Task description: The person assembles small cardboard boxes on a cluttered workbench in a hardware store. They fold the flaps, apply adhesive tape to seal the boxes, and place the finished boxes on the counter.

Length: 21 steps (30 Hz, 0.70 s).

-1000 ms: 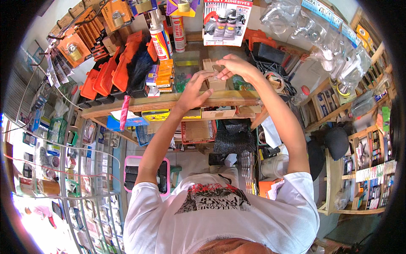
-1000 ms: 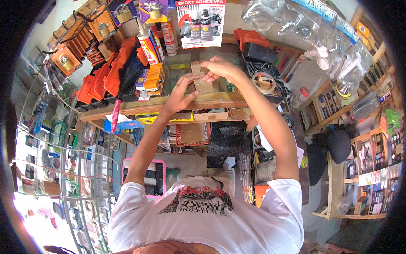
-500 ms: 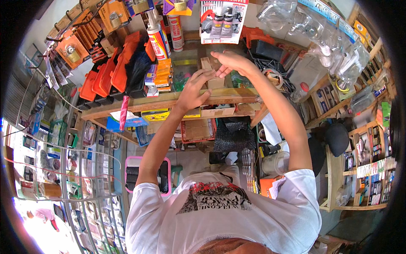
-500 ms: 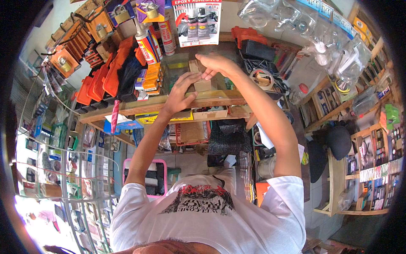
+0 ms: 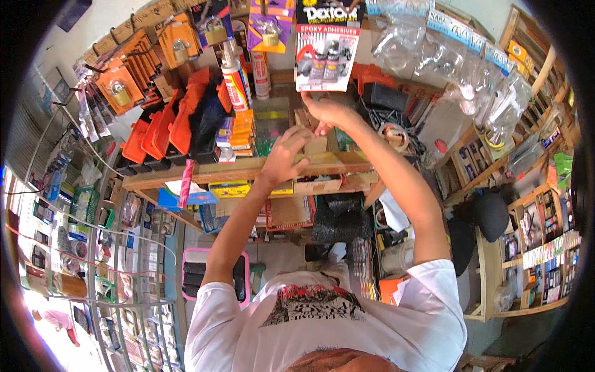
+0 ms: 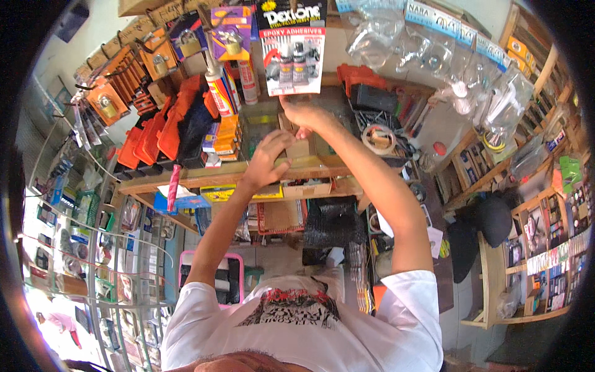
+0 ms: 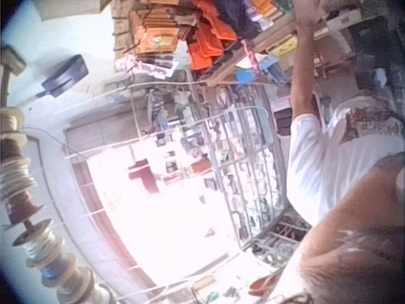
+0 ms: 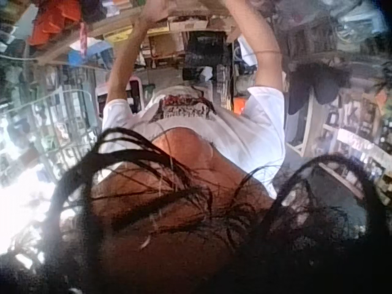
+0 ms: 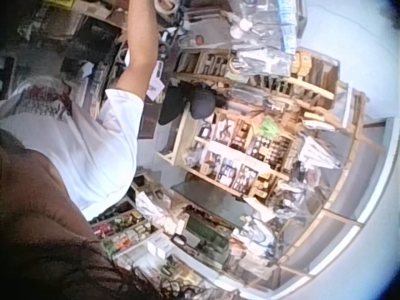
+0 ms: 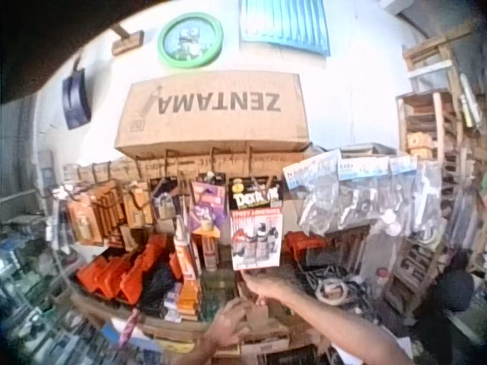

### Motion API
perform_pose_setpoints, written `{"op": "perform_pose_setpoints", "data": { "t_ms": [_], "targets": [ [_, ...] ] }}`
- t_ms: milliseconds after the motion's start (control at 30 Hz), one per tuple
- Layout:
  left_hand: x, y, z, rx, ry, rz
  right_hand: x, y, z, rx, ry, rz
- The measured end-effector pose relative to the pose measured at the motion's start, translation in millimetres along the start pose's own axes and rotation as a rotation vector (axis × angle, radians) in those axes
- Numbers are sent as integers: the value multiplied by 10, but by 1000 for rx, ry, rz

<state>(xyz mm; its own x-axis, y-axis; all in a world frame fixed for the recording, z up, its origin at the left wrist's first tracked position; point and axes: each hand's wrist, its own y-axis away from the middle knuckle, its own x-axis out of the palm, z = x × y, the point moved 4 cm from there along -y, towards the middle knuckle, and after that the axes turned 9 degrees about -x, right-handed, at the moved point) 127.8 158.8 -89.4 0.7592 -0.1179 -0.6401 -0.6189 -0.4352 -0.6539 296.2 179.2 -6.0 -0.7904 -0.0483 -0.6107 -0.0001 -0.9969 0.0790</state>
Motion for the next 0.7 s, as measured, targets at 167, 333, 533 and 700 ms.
{"op": "perform_pose_setpoints", "data": {
  "t_ms": [167, 333, 533, 700],
  "targets": [
    [-20, 12, -39, -57, -18, -4, -8, 9, 59, 61, 103, 6],
    [-25, 43, -17, -108, -41, 15, 29, 140, 182, 27, 185, 41],
    [3, 36, 33, -73, -69, -8, 67, 310, 378, 9, 498, 20],
    [-15, 84, 29, -97, -86, -23, 106, 695, 521, -82, 657, -130]
  ]
}}
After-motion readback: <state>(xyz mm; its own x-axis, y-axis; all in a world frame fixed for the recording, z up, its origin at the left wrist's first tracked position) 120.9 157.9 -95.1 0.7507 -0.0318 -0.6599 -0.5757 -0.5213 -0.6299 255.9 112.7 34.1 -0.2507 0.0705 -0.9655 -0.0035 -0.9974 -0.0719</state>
